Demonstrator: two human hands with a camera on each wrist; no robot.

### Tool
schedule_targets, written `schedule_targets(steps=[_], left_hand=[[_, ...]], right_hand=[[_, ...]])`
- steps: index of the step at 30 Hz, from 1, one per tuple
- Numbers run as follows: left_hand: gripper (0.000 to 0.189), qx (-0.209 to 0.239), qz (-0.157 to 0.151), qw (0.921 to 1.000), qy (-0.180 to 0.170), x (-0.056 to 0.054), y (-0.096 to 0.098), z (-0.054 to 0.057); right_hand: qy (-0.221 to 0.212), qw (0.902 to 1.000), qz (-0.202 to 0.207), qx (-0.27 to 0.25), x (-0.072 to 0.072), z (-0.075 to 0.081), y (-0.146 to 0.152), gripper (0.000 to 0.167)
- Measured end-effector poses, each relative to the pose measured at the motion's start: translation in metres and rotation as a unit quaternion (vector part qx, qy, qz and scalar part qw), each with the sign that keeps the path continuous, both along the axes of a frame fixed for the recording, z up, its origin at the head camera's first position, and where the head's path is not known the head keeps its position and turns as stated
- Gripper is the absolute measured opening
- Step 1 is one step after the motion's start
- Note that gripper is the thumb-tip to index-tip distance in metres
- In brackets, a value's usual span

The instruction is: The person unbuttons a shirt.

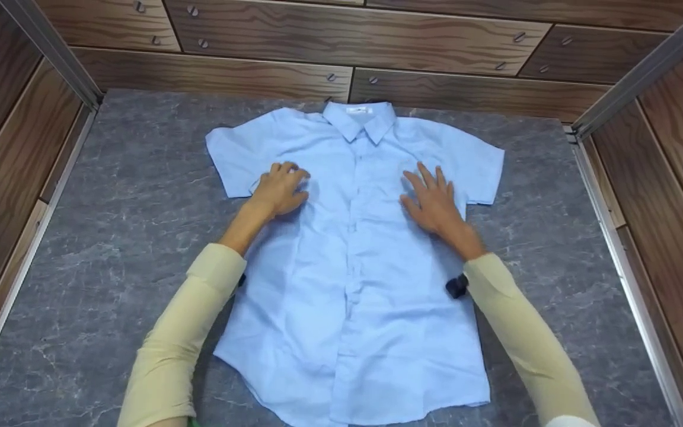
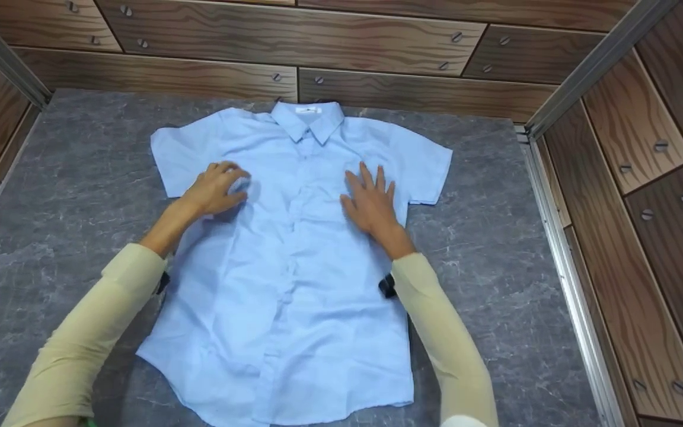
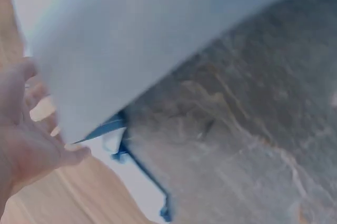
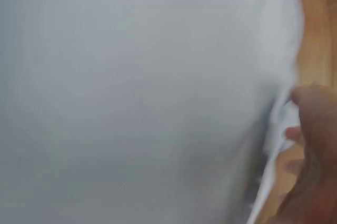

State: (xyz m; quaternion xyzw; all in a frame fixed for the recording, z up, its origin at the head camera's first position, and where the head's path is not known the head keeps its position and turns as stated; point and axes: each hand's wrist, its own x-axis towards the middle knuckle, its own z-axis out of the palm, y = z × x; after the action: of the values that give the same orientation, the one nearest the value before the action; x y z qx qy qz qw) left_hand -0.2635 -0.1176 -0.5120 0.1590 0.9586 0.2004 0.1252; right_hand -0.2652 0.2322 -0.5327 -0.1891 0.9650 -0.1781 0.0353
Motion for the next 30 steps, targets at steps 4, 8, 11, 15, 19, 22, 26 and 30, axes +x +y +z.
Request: schedule_targets(steps=[4, 8, 11, 15, 19, 22, 26, 30], left_hand=[[0.037, 0.024, -0.066, 0.9967, -0.04, 0.021, 0.001, 0.014], [0.04, -0.007, -0.118, 0.9908, -0.066, 0.047, 0.003, 0.023], [0.042, -0.036, -0.132, 0.9885, -0.065, 0.065, 0.004, 0.027], [0.04, -0.048, -0.144, 0.986, -0.068, 0.088, 0.006, 0.032], [0.04, -0.052, -0.157, 0.9835, -0.074, 0.108, 0.009, 0.033], [0.045, -0.065, -0.167, 0.9808, -0.076, 0.121, 0.01, 0.032], [0.063, -0.102, -0.176, 0.9747, -0.092, 0.137, 0.01, 0.026], [0.083, -0.133, -0.175, 0.9703, -0.102, 0.15, 0.006, 0.017]], right_hand=[[0.02, 0.9972, 0.06, -0.04, 0.044, 0.009, -0.004, 0.049], [0.002, 0.9953, 0.097, -0.006, 0.091, 0.018, -0.011, 0.054], [-0.035, 0.9947, 0.091, 0.03, 0.12, 0.024, -0.017, 0.066], [-0.118, 0.9896, 0.058, 0.06, 0.147, 0.027, -0.022, 0.083], [-0.164, 0.9827, 0.039, 0.075, 0.163, 0.024, -0.022, 0.093], [-0.159, 0.9822, 0.04, 0.091, 0.168, 0.019, -0.02, 0.094], [-0.144, 0.9834, 0.041, 0.102, 0.17, 0.015, -0.017, 0.095], [-0.136, 0.9844, 0.039, 0.104, 0.172, 0.013, -0.015, 0.095]])
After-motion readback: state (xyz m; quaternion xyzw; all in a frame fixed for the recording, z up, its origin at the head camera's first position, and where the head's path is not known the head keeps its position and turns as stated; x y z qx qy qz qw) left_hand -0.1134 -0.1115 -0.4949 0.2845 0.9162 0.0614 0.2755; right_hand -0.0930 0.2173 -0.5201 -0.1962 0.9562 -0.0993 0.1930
